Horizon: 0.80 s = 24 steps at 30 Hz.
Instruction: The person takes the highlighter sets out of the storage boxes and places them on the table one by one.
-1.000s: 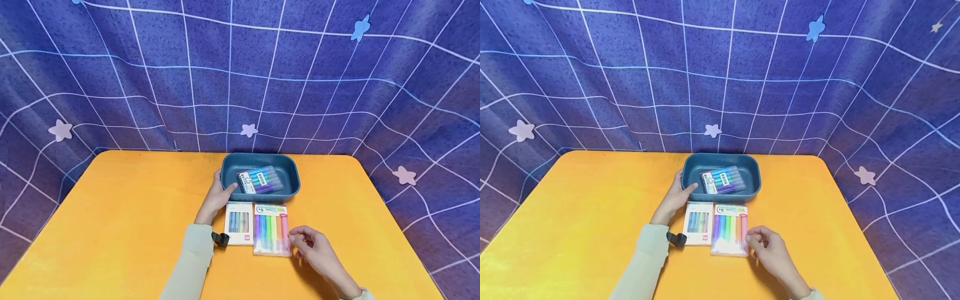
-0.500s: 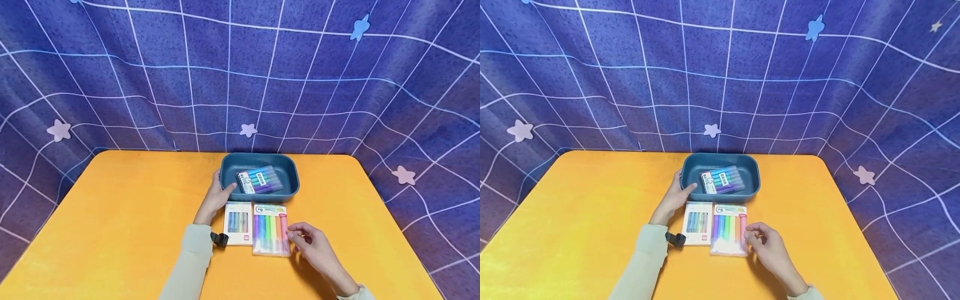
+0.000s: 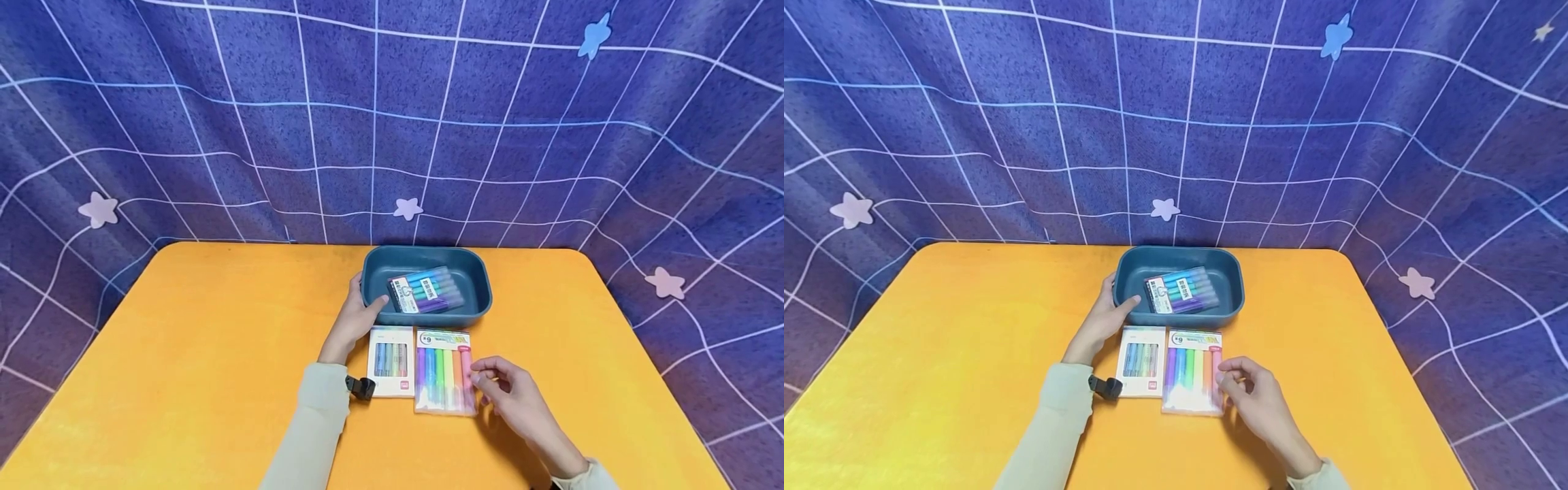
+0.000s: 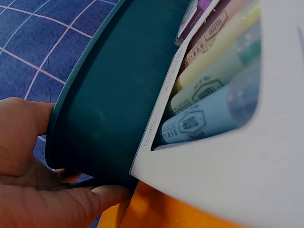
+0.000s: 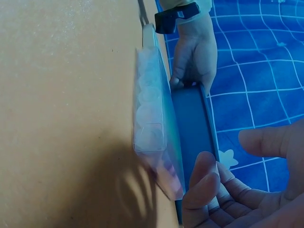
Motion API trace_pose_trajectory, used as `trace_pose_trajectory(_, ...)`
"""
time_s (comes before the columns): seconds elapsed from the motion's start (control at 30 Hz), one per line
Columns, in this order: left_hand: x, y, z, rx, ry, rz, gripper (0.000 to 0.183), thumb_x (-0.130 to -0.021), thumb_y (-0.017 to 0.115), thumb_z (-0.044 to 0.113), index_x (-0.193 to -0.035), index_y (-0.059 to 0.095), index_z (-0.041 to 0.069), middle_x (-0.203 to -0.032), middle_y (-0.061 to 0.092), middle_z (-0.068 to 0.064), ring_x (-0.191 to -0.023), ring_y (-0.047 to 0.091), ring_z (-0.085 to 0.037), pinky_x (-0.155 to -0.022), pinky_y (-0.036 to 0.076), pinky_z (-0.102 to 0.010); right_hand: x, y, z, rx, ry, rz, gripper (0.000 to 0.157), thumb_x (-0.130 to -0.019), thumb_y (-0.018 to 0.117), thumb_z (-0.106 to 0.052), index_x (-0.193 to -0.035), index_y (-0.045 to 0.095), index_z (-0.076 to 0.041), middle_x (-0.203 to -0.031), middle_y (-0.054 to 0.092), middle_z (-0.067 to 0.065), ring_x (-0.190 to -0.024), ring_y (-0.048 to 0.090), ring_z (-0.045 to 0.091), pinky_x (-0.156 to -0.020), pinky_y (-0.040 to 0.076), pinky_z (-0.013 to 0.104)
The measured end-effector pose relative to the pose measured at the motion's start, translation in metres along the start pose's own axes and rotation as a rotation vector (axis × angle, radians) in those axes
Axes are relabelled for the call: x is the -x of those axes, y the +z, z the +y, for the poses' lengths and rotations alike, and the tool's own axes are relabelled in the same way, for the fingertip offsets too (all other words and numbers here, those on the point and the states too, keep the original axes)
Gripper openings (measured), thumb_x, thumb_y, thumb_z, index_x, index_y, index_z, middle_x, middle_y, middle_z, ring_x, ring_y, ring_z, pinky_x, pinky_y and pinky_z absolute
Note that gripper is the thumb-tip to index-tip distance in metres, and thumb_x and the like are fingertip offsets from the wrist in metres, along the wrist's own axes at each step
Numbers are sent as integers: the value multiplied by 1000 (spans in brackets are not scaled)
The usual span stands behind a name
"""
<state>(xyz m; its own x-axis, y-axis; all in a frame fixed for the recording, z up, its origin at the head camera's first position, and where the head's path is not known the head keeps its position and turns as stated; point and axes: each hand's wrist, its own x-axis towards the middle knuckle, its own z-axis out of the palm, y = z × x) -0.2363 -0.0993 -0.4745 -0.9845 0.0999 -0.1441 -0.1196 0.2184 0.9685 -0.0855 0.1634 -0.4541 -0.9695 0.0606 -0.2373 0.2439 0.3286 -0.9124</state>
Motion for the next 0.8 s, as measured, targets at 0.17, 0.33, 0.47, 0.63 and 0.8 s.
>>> trace_pose_trajectory(0.17,-1,1,-1,1,5,3,73,-103,56,18,-161,11,21,-163,32,-16,-151,32,-37,-124,24,-59,0,0,-2,-2,-3,-3,24,-96,66,-12,-117,65,-1,-94,65,9,-68,61,16,-50,46,25)
trace_pose_trajectory(0.33,-1,1,-1,-2,-3,12,74,-103,56,19,-161,11,22,-163,33,-15,-151,32,-37,-124,24,-59,0,0,-3,-7,-9,-8,23,-97,64,-10,-118,65,0,-94,65,9,-69,61,16,-51,46,24)
trace_pose_trajectory(0.47,-1,1,0,-1,-8,10,74,-103,56,19,-161,11,22,-163,33,-15,-151,33,-37,-124,24,-59,0,0,-3,-12,-19,-12,23,-97,64,-9,-118,64,0,-94,65,9,-68,61,15,-51,46,23)
trace_pose_trajectory(0.63,0,1,2,6,1,7,74,-103,56,18,-161,11,21,-162,34,-17,-151,33,-38,-124,24,-59,-1,0,-5,2,-17,-14,22,-97,63,-9,-118,65,0,-94,66,10,-69,61,16,-51,46,24)
trace_pose_trajectory(0.8,1,1,2,0,5,7,74,-103,56,18,-161,11,21,-163,32,-16,-150,33,-38,-123,25,-60,-4,-4,-9,25,-20,13,24,-96,66,-13,-117,65,-1,-92,65,9,-69,59,16,-52,48,26)
